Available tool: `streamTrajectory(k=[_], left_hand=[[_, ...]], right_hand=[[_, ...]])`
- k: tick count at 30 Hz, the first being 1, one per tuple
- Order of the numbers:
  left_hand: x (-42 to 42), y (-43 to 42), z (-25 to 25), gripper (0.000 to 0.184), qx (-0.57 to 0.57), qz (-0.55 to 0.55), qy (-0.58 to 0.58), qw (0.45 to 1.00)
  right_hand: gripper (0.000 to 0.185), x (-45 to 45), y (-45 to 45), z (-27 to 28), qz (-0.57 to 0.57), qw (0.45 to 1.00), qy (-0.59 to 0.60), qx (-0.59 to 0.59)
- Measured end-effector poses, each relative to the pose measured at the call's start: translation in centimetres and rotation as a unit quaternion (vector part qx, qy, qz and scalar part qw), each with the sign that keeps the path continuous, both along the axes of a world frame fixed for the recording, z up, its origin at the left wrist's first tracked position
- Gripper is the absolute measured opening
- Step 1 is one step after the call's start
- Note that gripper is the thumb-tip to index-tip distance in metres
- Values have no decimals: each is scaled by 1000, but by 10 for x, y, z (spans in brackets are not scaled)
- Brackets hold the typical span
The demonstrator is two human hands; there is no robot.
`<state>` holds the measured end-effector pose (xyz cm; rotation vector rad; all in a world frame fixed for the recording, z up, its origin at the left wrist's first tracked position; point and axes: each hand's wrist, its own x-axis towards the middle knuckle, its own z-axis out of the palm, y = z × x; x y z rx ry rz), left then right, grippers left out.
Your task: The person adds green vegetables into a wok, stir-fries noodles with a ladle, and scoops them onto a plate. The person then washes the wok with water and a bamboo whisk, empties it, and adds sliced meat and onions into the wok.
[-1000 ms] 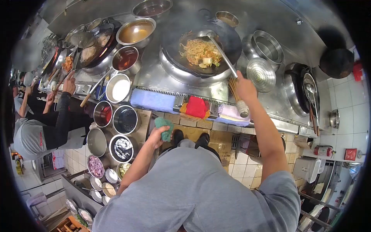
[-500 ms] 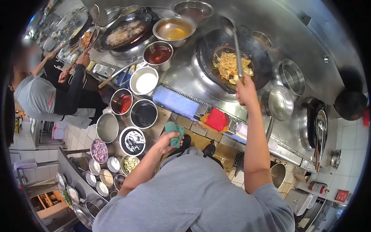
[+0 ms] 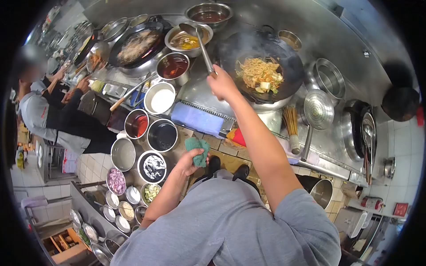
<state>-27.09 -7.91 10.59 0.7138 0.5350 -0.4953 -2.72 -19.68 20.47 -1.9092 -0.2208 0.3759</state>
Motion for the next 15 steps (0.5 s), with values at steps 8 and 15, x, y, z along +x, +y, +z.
streamTrajectory(k=[8,15], left_hand=[[67,-37,-4,26,28,-12,-42,999],[187,-117,8,33,-103,-62,-7,993]], right_hand=[[54,-136,-176,84,-90,980,-89,-152],[53,-165,-227,-39,-164,926,-260,-219]])
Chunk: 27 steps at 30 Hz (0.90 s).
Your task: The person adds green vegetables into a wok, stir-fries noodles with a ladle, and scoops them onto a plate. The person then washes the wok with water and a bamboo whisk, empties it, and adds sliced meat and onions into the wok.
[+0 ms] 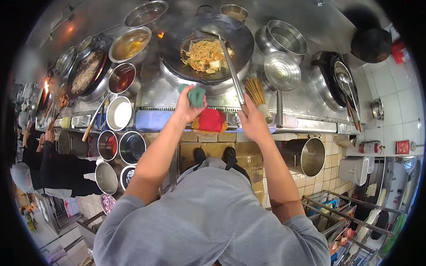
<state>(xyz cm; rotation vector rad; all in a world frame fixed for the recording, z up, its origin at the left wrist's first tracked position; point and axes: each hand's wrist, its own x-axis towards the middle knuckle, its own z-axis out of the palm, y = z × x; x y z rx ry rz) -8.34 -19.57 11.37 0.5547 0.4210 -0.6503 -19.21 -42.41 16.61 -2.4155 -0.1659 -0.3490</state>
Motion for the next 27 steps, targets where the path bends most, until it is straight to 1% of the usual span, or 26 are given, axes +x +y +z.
streamTrajectory(k=[1,2,3,4,5,7,8,9,10,11,12,14,15,16,17,18,19,20,21,22,23,24,26,27], left_hand=[[12,-10,4,33,0,-4,4,1000],[25,-18,8,34,12,5,29,999],[35,-24,9,36,25,15,54,998],[40,-29,8,36,26,14,55,998],[44,-33,7,33,42,0,50,998],[47,-42,10,26,64,-21,46,997],[58,-46,1,26,65,-23,43,997],[75,-51,-23,23,72,-27,55,996],[88,-56,-36,21,77,-31,67,994],[90,-61,-34,15,95,-1,90,991],[87,-60,-30,15,97,0,87,992],[61,-57,-18,13,93,29,51,994],[41,-54,-3,13,79,27,63,995],[13,-47,14,13,68,23,77,994],[-18,-41,28,13,85,0,79,993],[-40,-37,48,14,101,-21,78,992],[-53,-37,81,13,70,-36,65,995],[-49,-38,78,13,71,-36,71,994],[-35,-40,72,12,71,-6,87,994],[-18,-43,66,11,71,25,100,992],[-2,-47,52,11,76,34,85,993],[8,-49,28,14,91,9,43,995],[-10,-48,-7,14,115,22,26,993],[-25,-43,-33,15,101,-6,34,994]], right_hand=[[52,-11,-5,15,-36,994,101,11],[52,-24,-8,40,-37,994,103,11],[52,-40,-8,67,-70,965,229,103],[52,-54,-10,84,-101,911,351,194],[52,-67,-18,90,-101,910,352,194],[53,-81,-34,99,-55,955,280,75],[53,-80,-37,108,-57,956,278,78],[53,-81,-37,119,-32,964,263,36],[53,-82,-37,132,-7,969,248,-7],[54,-80,-36,146,4,965,262,-32],[54,-80,-39,158,5,965,259,-31],[56,-84,-54,183,45,956,272,-98],[56,-83,-60,203,46,957,267,-98],[55,-83,-65,225,67,949,283,-122],[55,-83,-67,234,89,938,301,-145],[55,-78,-70,234,89,939,299,-143],[55,-70,-73,232,104,941,289,-141],[54,-64,-74,230,119,941,284,-139],[53,-52,-67,222,96,944,287,-134],[51,-38,-58,208,102,949,259,-145],[50,-25,-47,191,106,954,233,-155],[46,-11,-35,168,88,958,222,-161],[44,1,-20,139,67,961,208,-172],[43,4,-14,131,49,966,194,-166]])
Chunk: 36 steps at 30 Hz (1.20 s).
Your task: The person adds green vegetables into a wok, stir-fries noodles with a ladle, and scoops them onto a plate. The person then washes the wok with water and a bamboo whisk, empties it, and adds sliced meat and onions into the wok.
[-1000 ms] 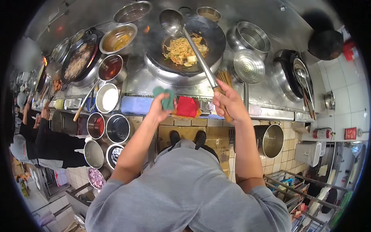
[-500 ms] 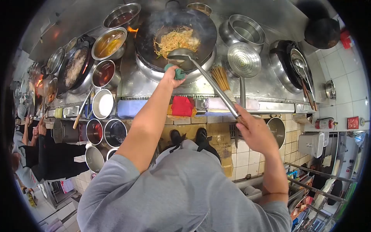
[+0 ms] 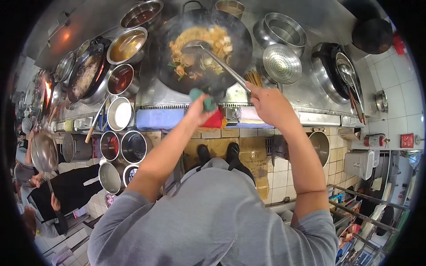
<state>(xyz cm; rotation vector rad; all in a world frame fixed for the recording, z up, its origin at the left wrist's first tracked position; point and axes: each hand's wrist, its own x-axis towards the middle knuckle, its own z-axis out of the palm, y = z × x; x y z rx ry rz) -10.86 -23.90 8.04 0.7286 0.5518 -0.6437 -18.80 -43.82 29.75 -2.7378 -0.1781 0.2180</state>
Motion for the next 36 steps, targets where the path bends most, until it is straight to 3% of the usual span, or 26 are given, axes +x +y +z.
streamTrajectory(k=[1,3,5,7,9,10,13,15,17,18,21,24,29,31,34,36], left_hand=[[-16,6,-16,15,-13,-27,8,1000],[-56,13,18,16,41,-36,35,998],[-64,15,39,18,-46,-49,42,997],[-29,4,73,16,-17,41,60,997],[33,-3,21,12,-57,46,21,997],[14,0,53,17,-14,51,53,997],[-21,10,106,15,-40,-15,24,999],[4,7,115,12,-53,30,60,996],[29,1,101,12,-7,35,51,998],[36,3,52,11,-28,-1,25,999],[-3,6,3,9,-19,-58,23,998],[-27,5,28,9,9,-66,78,995],[21,1,92,13,2,6,26,1000],[25,-1,97,16,20,2,31,999],[4,-16,77,23,170,9,-60,984],[-9,-24,-12,37,316,20,-212,925]], right_hand=[[42,3,4,-3,-17,1000,-21,4],[42,-12,5,1,-8,999,-33,17],[42,-23,2,10,1,998,-55,29],[42,-39,-6,22,18,998,-19,54],[43,-58,-14,54,10,998,35,54],[44,-58,-20,71,7,995,84,52],[44,-54,-31,90,26,994,109,17],[43,-34,-31,62,29,998,57,-1],[42,-8,-19,24,21,999,17,-21],[41,2,-11,8,8,1000,-1,-28],[40,11,0,-18,-38,998,-41,-6],[41,-9,-1,-10,-38,997,-51,40],[42,-26,-33,-1,-63,989,11,133],[45,-32,-41,17,-220,932,160,239],[49,-28,-45,-3,-279,899,156,300],[55,-23,-36,-15,-307,863,182,357]])
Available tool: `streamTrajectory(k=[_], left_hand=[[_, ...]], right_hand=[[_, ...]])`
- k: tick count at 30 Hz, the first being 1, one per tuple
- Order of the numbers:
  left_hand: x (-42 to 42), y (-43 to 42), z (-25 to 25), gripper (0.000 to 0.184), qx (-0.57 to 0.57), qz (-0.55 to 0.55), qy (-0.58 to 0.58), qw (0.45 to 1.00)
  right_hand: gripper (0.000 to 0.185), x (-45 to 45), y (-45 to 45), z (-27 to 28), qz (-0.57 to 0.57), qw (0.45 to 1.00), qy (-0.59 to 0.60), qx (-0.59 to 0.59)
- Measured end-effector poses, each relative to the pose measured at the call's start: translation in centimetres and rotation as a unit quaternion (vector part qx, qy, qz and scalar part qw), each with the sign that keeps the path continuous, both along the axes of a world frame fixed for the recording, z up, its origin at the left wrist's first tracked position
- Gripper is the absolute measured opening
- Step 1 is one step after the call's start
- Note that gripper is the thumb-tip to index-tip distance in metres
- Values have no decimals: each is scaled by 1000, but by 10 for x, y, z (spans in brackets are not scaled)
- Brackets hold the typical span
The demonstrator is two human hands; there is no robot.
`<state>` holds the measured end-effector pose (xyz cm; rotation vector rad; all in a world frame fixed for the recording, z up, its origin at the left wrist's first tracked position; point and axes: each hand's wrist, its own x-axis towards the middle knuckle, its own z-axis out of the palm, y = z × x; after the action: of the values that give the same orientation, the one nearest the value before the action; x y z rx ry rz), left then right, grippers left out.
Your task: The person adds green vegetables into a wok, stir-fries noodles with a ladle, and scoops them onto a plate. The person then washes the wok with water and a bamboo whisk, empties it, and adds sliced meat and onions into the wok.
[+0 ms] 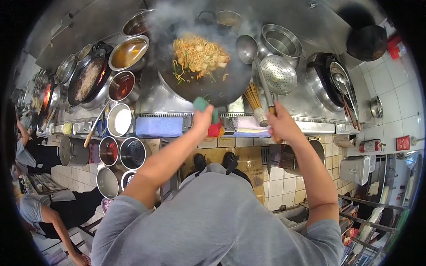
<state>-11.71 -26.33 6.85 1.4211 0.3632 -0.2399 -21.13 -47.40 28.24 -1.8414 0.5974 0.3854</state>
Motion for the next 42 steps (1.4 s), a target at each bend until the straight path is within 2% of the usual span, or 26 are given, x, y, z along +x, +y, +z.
streamTrajectory(k=[1,2,3,4,5,6,7,8,9,11,12,14,16,18,20,23,25,27,29,31,32,35,39,41,42], left_hand=[[-16,-2,-20,47,64,8,-91,994],[-29,-3,-27,47,62,6,-94,994],[-36,-6,-29,46,21,47,-61,997],[-38,-9,-23,47,-21,87,-26,996],[-32,-13,-17,47,-26,85,-29,996],[-29,-12,3,34,-66,91,-7,994],[-27,-8,19,21,-103,95,17,990],[-14,3,29,13,-156,45,37,986],[-10,18,68,8,-225,22,105,968],[-1,39,87,7,-288,39,206,935],[1,50,81,7,-285,41,205,936],[2,69,62,10,-365,-2,226,903],[6,76,67,12,-316,-19,245,916],[3,77,64,14,-268,-35,267,925],[0,71,49,18,-192,-78,275,939],[-5,62,3,18,-232,-89,319,915],[-7,58,2,15,-236,-85,313,916],[-10,57,3,13,-318,-36,286,903],[-6,65,8,12,-311,-48,266,911],[-3,71,6,18,-322,-59,296,897],[-5,72,5,20,-319,-53,280,904],[-14,67,59,19,-239,-28,270,932],[-3,68,30,21,-256,-90,270,924],[3,66,17,20,-303,-116,303,896],[1,66,15,20,-294,-125,305,897]], right_hand=[[55,1,8,4,-3,1000,-1,-2],[53,2,18,12,-9,998,21,65],[51,6,27,23,-13,990,40,131],[40,1,36,42,-58,969,55,234],[40,5,32,49,-59,970,51,230],[33,7,26,52,-68,923,82,369],[27,6,24,52,-77,854,113,501],[15,6,25,45,-85,807,116,573],[15,3,30,42,-84,806,116,574],[26,-6,44,36,-153,738,144,642],[23,-10,49,35,-148,737,139,644],[16,-17,58,28,-135,741,135,643],[6,-21,63,12,-114,736,132,654],[6,-28,74,-3,-115,744,123,646],[11,-34,86,-16,-111,766,119,622],[17,-48,104,-34,-116,777,111,609],[22,-54,110,-46,-120,776,103,611],[24,-59,117,-50,-130,778,99,607],[24,-61,121,-53,-127,779,90,607],[25,-63,129,-49,-132,824,103,542],[24,-66,130,-53,-131,820,109,546],[23,-76,129,-81,-116,802,95,578],[27,-80,134,-84,-128,801,90,577],[28,-79,136,-87,-135,789,76,594],[29,-79,139,-88,-122,804,78,577]])
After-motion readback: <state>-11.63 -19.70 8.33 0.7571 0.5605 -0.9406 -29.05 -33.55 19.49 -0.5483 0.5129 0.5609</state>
